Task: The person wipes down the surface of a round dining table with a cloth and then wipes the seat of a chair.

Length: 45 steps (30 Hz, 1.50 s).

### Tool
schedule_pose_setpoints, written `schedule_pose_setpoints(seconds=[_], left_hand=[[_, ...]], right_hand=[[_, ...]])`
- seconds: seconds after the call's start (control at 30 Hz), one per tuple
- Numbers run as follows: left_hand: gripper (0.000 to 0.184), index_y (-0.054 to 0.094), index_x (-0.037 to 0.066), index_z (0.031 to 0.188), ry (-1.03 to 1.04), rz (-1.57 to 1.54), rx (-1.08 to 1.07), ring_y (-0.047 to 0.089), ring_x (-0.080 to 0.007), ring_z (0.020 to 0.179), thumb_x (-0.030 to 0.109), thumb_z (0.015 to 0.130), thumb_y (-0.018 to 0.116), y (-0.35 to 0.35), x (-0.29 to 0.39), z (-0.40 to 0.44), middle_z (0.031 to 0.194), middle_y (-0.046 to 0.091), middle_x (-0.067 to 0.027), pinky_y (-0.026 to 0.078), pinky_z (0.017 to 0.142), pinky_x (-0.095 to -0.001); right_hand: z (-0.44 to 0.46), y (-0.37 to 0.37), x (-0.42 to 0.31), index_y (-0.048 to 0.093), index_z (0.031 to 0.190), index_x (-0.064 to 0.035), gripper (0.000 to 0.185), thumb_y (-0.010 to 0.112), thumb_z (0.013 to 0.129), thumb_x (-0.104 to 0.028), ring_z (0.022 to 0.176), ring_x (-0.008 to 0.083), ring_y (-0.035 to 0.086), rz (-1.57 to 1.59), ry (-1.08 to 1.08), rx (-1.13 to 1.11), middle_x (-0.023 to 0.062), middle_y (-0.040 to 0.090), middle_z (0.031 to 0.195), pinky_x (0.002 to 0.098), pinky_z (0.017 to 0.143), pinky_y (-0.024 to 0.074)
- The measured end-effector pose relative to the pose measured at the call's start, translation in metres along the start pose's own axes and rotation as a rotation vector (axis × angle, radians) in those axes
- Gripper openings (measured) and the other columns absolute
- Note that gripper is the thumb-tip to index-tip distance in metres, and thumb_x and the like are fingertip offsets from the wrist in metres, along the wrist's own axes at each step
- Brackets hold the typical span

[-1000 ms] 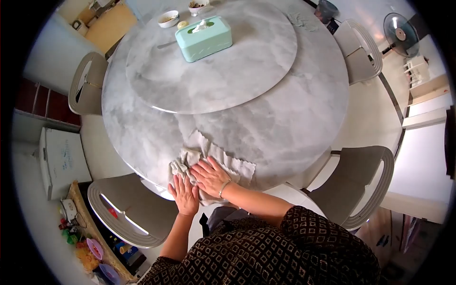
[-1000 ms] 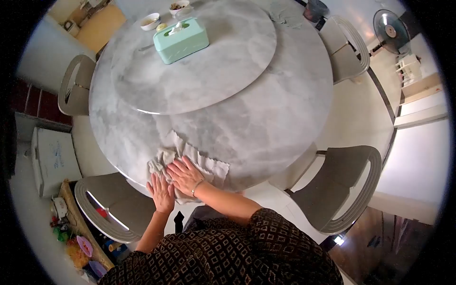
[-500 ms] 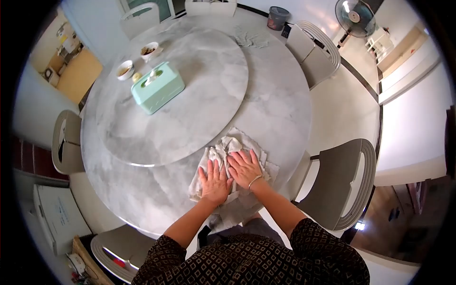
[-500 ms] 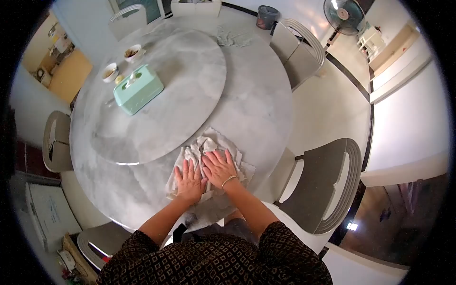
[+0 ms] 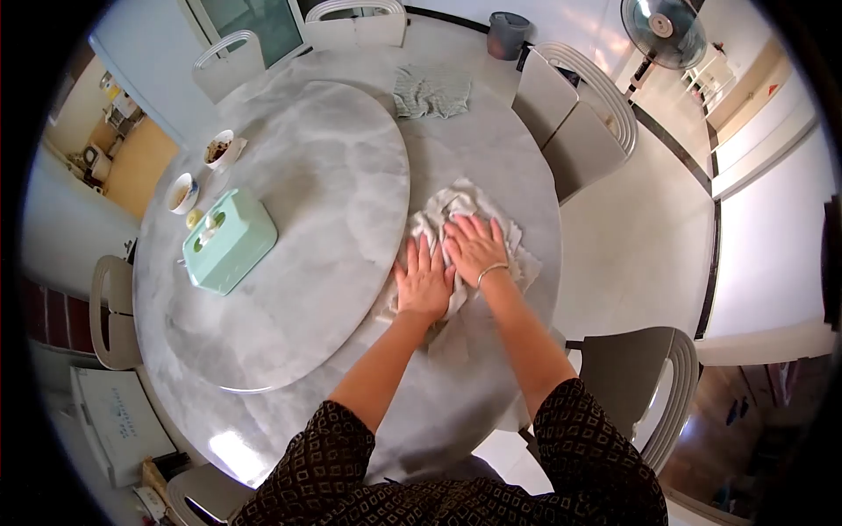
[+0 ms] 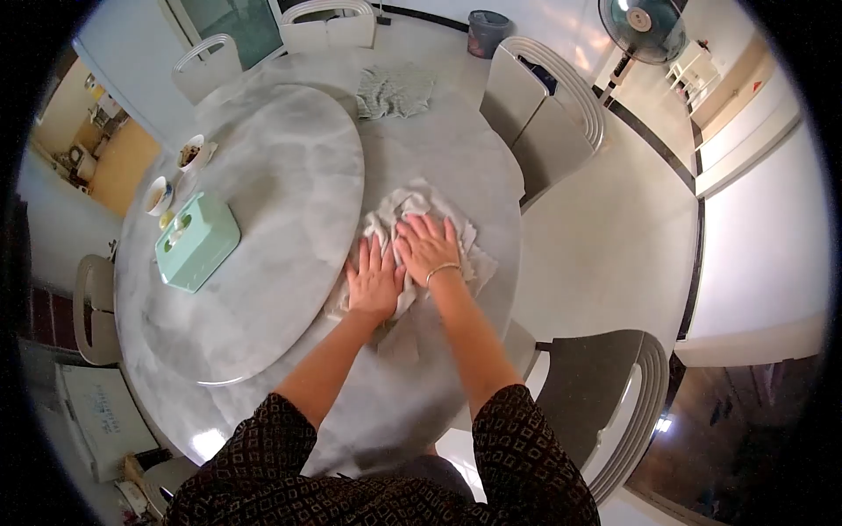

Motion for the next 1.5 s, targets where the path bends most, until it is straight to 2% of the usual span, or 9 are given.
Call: schedule_pose_setpoints(seconds=[0.13, 0.3, 0.57, 0.67, 0.8, 0.87, 1.0, 1.2, 1.5], left_hand=[[0.050, 0.029, 0.016, 0.139, 0.073, 0.055, 0.046, 0.013, -0.0300, 0.136, 0.039, 0.094, 0.031, 0.001, 0.018, 0.058, 0.147, 0.019, -0.0098, 0.012, 0.106, -0.0573], [0.048, 0.029, 0.026, 0.140, 0.150, 0.064, 0.025, 0.010, -0.0304, 0.137, 0.042, 0.095, 0.029, -0.001, 0.031, 0.079, 0.148, 0.017, -0.0097, 0.009, 0.106, -0.0577], [0.053, 0.019, 0.023, 0.143, 0.355, 0.119, -0.100, 0.009, -0.0335, 0.137, 0.042, 0.094, 0.028, 0.013, 0.060, -0.013, 0.149, 0.015, -0.0105, 0.008, 0.105, -0.0595], [0.054, 0.025, 0.019, 0.142, 0.422, 0.056, -0.098, 0.010, -0.0342, 0.136, 0.042, 0.093, 0.030, 0.015, 0.063, -0.069, 0.148, 0.018, -0.0114, 0.008, 0.105, -0.0605], [0.051, 0.035, 0.017, 0.137, 0.508, -0.154, -0.055, 0.012, -0.0298, 0.137, 0.041, 0.092, 0.036, 0.022, 0.041, -0.147, 0.147, 0.023, -0.0082, 0.006, 0.106, -0.0573], [0.049, 0.038, 0.017, 0.135, 0.520, -0.219, -0.004, 0.013, -0.0278, 0.137, 0.040, 0.092, 0.038, 0.019, 0.018, -0.178, 0.146, 0.024, -0.0069, 0.005, 0.107, -0.0555], [0.048, 0.038, 0.017, 0.135, 0.494, -0.202, -0.109, 0.014, -0.0241, 0.137, 0.039, 0.092, 0.039, 0.000, -0.059, -0.224, 0.145, 0.027, -0.0053, 0.005, 0.110, -0.0507], [0.049, 0.043, 0.023, 0.132, 0.048, -0.121, 0.158, 0.024, -0.0249, 0.134, 0.044, 0.088, 0.044, -0.043, -0.223, -0.301, 0.143, 0.031, -0.0052, 0.013, 0.108, -0.0508], [0.049, 0.039, 0.029, 0.134, -0.563, 0.018, 0.228, 0.022, -0.0252, 0.135, 0.047, 0.090, 0.040, -0.085, -0.387, -0.405, 0.145, 0.029, -0.0034, 0.012, 0.108, -0.0511]], right_hand=[[0.036, -0.001, 0.042, 0.043, 0.130, -0.0249, 0.043, 0.031, 0.092, -0.040, 0.133, 0.0174, 0.023, 0.024, 0.197, 0.026, -0.0019, 0.031, 0.143, 0.0495, 0.108, 0.0075], [0.013, -0.020, 0.060, 0.036, 0.134, -0.0332, 0.045, 0.032, 0.090, -0.045, 0.138, 0.0244, 0.010, 0.051, 0.584, 0.074, 0.0098, 0.020, 0.147, 0.0554, 0.107, 0.0019], [-0.101, -0.016, 0.049, 0.033, 0.137, -0.0303, 0.049, 0.036, 0.090, -0.043, 0.137, 0.0291, 0.012, 0.039, 0.779, 0.030, 0.0176, 0.014, 0.148, 0.0594, 0.105, 0.0111], [-0.160, 0.026, 0.060, 0.034, 0.138, -0.0236, 0.051, 0.039, 0.090, -0.040, 0.135, 0.0347, 0.016, 0.062, 0.533, 0.272, 0.0256, 0.015, 0.145, 0.0577, 0.104, 0.0174], [-0.223, 0.037, 0.018, 0.036, 0.136, -0.0172, 0.051, 0.042, 0.090, -0.035, 0.130, 0.0440, 0.019, 0.243, 0.477, 0.216, 0.0314, 0.018, 0.140, 0.0559, 0.104, 0.0190], [-0.246, 0.044, -0.012, 0.040, 0.133, -0.0144, 0.048, 0.043, 0.090, -0.033, 0.126, 0.0512, 0.022, -0.180, 0.451, 0.168, 0.0314, 0.025, 0.137, 0.0575, 0.102, 0.0192], [-0.249, 0.055, -0.091, 0.040, 0.132, -0.0130, 0.050, 0.044, 0.088, -0.036, 0.125, 0.0522, 0.022, -0.363, 0.157, 0.084, 0.0303, 0.030, 0.134, 0.0604, 0.101, 0.0170], [-0.213, 0.073, -0.262, 0.033, 0.137, -0.0159, 0.060, 0.045, 0.086, -0.045, 0.129, 0.0487, 0.016, -0.224, -0.180, -0.008, 0.0280, 0.030, 0.136, 0.0585, 0.105, 0.0086], [-0.157, 0.123, -0.485, 0.031, 0.138, -0.0235, 0.059, 0.040, 0.087, -0.051, 0.130, 0.0412, 0.018, -0.047, -0.568, -0.185, 0.0185, 0.031, 0.139, 0.0555, 0.107, 0.0047]])
Point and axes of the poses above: each hand's wrist, its own z-axis towards the middle knuckle, its own y-axis out of the palm, x = y × z, the point moved 3 cm from there along z, towards the middle knuckle
